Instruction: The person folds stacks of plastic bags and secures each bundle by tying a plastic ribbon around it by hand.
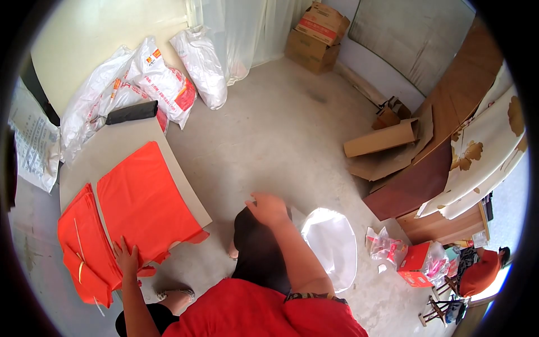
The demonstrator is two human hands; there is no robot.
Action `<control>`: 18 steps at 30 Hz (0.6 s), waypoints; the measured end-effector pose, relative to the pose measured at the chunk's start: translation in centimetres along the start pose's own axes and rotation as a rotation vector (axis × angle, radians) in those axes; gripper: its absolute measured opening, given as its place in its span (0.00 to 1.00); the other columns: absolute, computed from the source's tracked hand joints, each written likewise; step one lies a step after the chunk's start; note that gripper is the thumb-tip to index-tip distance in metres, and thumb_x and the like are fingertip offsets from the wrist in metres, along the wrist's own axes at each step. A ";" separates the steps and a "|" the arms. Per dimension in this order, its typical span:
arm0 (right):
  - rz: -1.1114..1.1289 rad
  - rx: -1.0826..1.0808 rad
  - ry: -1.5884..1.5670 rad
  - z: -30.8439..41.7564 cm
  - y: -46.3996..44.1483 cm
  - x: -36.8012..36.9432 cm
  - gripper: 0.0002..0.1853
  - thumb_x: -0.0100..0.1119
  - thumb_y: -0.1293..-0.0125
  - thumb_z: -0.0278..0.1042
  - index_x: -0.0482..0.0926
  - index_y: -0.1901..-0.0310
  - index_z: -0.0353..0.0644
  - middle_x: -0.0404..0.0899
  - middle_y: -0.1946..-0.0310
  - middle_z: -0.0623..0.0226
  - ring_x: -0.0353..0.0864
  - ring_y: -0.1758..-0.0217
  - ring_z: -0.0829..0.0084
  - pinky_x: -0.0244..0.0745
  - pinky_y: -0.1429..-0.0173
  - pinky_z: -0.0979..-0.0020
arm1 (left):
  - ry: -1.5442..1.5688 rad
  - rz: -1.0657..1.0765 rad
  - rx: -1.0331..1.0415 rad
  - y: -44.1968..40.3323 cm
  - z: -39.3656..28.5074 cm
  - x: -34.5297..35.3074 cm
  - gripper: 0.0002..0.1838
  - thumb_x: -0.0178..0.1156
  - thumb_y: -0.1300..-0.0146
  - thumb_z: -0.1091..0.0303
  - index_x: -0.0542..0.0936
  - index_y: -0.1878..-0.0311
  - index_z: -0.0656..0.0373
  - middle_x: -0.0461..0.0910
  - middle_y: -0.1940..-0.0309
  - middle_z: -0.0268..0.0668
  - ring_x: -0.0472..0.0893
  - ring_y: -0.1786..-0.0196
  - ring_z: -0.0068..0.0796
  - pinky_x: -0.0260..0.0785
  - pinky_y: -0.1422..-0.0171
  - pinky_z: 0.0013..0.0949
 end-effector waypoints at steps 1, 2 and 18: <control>-0.001 0.002 0.005 0.1 0.1 -0.1 0.24 0.58 0.26 0.54 0.84 0.39 0.46 0.88 0.48 0.61 0.84 0.40 0.55 0.78 0.36 0.56 | 0.001 -0.003 0.002 0.0 0.0 0.1 0.44 0.62 0.31 0.43 0.55 0.15 0.33 0.45 0.14 0.47 0.48 0.14 0.56 0.55 0.21 0.68; -0.002 0.003 0.009 0.2 0.2 -0.2 0.24 0.58 0.26 0.54 0.84 0.40 0.46 0.88 0.48 0.61 0.84 0.40 0.55 0.78 0.36 0.56 | 0.001 -0.006 0.003 -0.1 0.1 0.1 0.44 0.62 0.31 0.43 0.55 0.15 0.32 0.45 0.14 0.47 0.48 0.14 0.56 0.55 0.21 0.68; -0.065 -0.016 -0.050 0.3 0.1 0.0 0.21 0.60 0.30 0.52 0.85 0.46 0.47 0.88 0.52 0.58 0.85 0.45 0.51 0.79 0.39 0.54 | -0.011 0.018 -0.034 0.2 -0.5 -0.6 0.44 0.61 0.31 0.43 0.56 0.15 0.32 0.45 0.13 0.47 0.47 0.13 0.55 0.54 0.21 0.68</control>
Point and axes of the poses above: each hand's wrist, its own y-axis away from the middle knuckle, its own x-axis out of the palm, z = x × y, the point moved 3 cm from there along -y, towards the middle knuckle
